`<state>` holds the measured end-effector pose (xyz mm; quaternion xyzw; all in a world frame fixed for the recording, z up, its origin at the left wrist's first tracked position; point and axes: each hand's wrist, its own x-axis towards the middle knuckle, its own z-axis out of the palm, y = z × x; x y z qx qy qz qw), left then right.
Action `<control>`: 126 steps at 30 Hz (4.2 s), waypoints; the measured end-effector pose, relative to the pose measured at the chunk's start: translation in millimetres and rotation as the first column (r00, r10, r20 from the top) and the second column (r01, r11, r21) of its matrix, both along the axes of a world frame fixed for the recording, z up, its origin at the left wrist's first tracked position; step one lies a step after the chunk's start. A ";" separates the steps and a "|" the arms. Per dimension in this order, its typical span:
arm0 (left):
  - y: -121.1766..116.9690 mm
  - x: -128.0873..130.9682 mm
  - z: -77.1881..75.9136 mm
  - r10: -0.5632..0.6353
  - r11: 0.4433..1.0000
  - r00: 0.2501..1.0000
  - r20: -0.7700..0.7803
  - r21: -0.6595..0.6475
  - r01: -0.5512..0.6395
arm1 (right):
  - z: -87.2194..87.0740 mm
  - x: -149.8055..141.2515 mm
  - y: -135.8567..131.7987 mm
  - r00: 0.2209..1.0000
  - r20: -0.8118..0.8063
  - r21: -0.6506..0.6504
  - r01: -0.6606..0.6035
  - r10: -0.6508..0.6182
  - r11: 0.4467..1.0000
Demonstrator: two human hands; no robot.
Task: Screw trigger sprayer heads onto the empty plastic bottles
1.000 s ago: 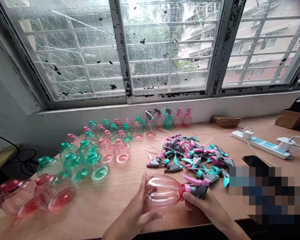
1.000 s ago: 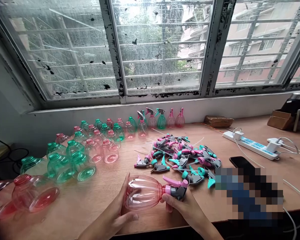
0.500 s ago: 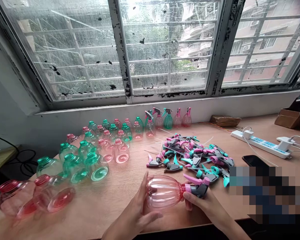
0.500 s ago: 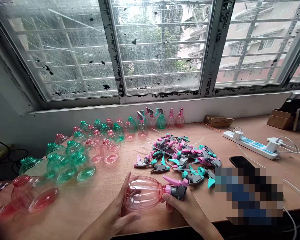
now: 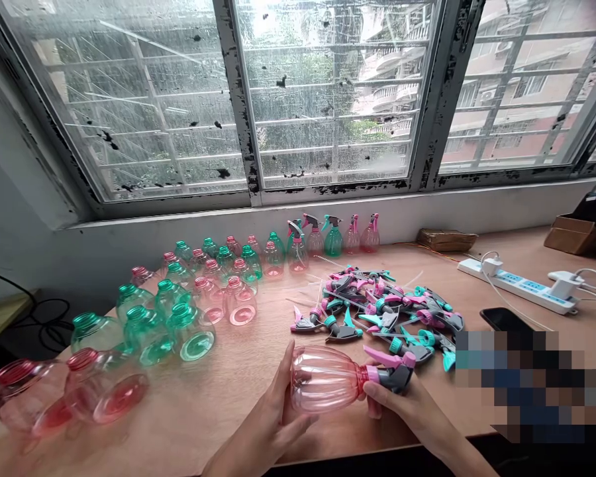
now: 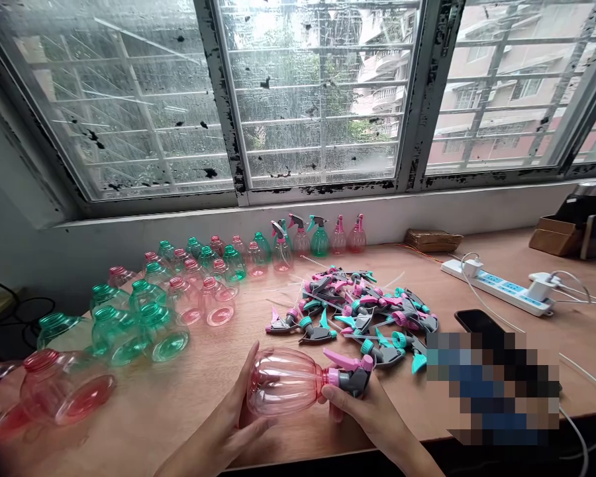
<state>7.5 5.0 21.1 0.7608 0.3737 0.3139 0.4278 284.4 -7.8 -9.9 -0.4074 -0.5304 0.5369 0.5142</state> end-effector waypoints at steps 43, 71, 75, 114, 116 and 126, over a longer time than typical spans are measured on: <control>-0.6 0.0 0.1 -0.062 0.997 0.993 0.099 -0.042 0.067 | 4.3 -2.1 -0.9 0.999 -0.018 0.012 0.034 -0.034 0.999; 1.7 2.7 9.6 0.014 1.000 1.000 -0.005 -0.014 -0.015 | 5.3 -1.2 -3.2 0.999 0.012 -0.010 0.031 -0.031 0.999; 4.0 0.2 4.9 0.052 0.998 0.998 -0.027 0.020 -0.051 | 7.3 -3.5 -4.1 0.999 -0.036 -0.025 0.012 -0.013 1.000; 7.5 -2.5 5.5 0.027 0.997 0.995 -0.099 0.071 -0.020 | 13.0 -7.9 -14.1 0.984 -0.157 0.049 0.097 -0.088 0.994; 5.7 -3.5 4.4 0.028 0.998 0.995 -0.101 0.055 -0.022 | 11.4 -7.8 -14.7 0.982 -0.152 0.055 0.118 -0.109 0.991; 4.9 -3.8 -4.3 0.054 0.999 0.994 -0.097 0.002 -0.054 | -0.6 -1.0 -12.9 0.990 -0.031 0.077 0.140 -0.138 0.987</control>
